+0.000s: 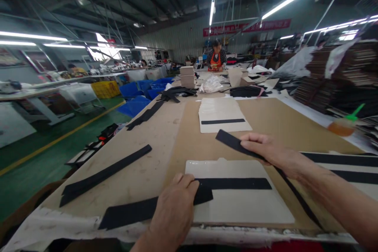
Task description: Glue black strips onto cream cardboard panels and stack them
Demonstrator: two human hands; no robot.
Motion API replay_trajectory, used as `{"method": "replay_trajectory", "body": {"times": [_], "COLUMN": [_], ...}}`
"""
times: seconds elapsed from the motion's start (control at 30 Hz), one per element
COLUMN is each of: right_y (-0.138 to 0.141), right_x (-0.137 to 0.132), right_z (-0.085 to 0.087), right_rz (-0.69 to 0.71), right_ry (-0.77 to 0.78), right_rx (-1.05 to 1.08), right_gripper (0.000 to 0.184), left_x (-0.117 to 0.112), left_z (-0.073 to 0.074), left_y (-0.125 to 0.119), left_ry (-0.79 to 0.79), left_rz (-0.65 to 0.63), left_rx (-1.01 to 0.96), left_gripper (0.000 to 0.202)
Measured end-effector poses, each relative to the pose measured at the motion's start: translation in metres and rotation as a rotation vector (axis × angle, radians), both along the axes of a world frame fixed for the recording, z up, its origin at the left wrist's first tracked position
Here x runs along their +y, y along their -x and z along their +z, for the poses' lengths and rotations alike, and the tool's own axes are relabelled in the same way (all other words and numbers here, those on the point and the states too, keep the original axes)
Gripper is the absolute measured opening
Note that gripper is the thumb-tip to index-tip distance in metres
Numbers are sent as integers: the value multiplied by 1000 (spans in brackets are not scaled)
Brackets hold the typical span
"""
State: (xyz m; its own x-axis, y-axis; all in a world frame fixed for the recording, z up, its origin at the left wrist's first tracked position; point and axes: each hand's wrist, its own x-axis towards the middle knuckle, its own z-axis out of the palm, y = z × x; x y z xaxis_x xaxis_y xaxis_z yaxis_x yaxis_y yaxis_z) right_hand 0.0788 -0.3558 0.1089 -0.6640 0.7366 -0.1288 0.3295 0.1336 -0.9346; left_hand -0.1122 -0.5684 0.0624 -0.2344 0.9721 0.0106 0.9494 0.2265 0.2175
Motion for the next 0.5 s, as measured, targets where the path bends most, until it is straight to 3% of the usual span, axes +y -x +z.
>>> {"method": "replay_trajectory", "body": {"times": [0.13,0.23,0.5], "right_y": [47,72,106], "right_x": [2,1,-5], "right_z": [-27,-41,-63], "right_rz": [268,401,476], "right_ry": [-214,-301,-334], "right_rx": [-172,-221,-268], "right_gripper": [24,22,25], "left_x": [13,13,11], "left_z": [-27,-35,-39], "left_y": [7,12,16], "left_ry": [-18,-48,-66], "left_rz": [47,59,53], "left_rx": [3,-34,-85], "left_gripper": [43,45,44]}}
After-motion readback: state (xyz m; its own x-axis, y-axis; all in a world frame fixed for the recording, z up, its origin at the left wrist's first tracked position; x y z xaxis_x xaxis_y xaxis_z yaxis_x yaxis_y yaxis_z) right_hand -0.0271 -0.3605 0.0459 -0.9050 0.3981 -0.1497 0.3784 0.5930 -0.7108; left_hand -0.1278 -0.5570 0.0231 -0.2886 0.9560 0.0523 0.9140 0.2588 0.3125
